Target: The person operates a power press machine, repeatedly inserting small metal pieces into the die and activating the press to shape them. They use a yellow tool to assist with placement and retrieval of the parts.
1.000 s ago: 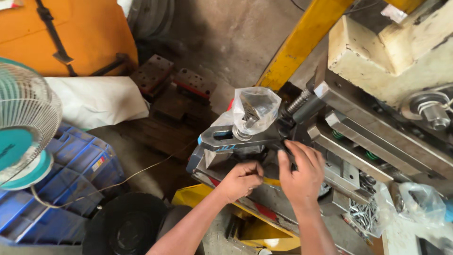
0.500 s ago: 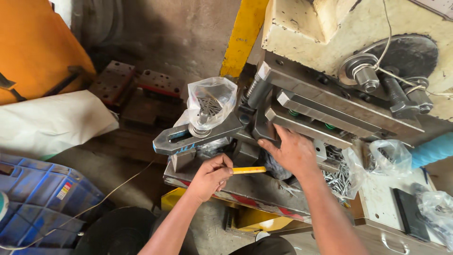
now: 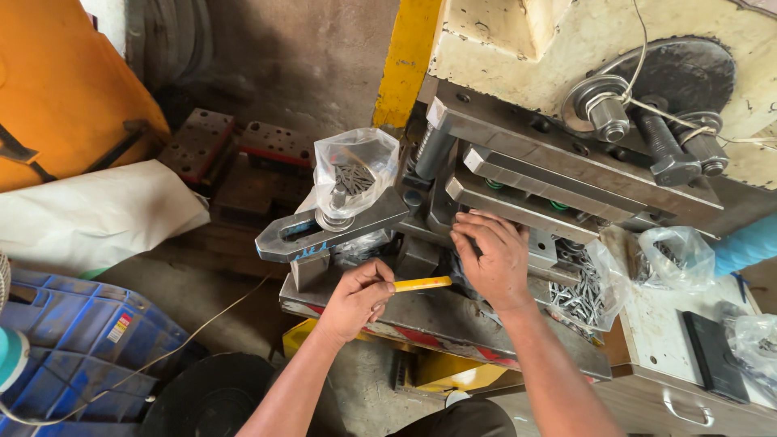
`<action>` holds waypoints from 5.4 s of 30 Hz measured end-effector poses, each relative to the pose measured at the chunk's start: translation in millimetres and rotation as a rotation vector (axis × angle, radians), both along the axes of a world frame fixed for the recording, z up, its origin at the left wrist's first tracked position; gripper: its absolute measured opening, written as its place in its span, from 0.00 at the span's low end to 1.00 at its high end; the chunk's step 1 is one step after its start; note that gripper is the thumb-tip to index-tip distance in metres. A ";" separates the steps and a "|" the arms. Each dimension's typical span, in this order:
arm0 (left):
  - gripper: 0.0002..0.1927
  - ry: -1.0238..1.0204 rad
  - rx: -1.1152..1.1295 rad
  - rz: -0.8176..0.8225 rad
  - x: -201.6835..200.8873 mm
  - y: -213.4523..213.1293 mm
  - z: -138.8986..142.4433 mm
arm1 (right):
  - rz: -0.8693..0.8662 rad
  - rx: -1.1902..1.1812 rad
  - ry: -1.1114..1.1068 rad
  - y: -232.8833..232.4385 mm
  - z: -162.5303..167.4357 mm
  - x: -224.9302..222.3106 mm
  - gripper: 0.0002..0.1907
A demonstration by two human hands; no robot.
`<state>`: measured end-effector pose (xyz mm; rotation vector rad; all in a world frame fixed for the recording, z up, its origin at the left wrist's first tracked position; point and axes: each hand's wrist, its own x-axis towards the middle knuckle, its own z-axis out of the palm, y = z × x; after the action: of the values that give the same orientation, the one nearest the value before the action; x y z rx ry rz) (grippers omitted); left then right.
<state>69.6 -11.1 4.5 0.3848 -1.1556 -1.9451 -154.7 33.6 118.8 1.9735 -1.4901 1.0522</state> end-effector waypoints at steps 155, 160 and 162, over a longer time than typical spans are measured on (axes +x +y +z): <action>0.06 0.324 -0.003 -0.048 -10.2 -18.2 -29.8 | 0.287 0.161 0.124 18.3 -237.5 -21.4 0.06; 0.15 0.471 0.171 -0.119 -9.1 -18.8 -41.5 | -0.226 0.312 0.018 61.4 -180.9 10.4 0.11; 0.11 0.326 0.212 -0.098 -0.6 -18.1 -46.3 | -0.096 0.321 -0.270 79.0 -155.9 18.9 0.11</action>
<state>69.0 -29.1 -41.8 0.1146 -0.7745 -2.1287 -135.8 112.6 -37.1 2.0024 -1.9857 1.1306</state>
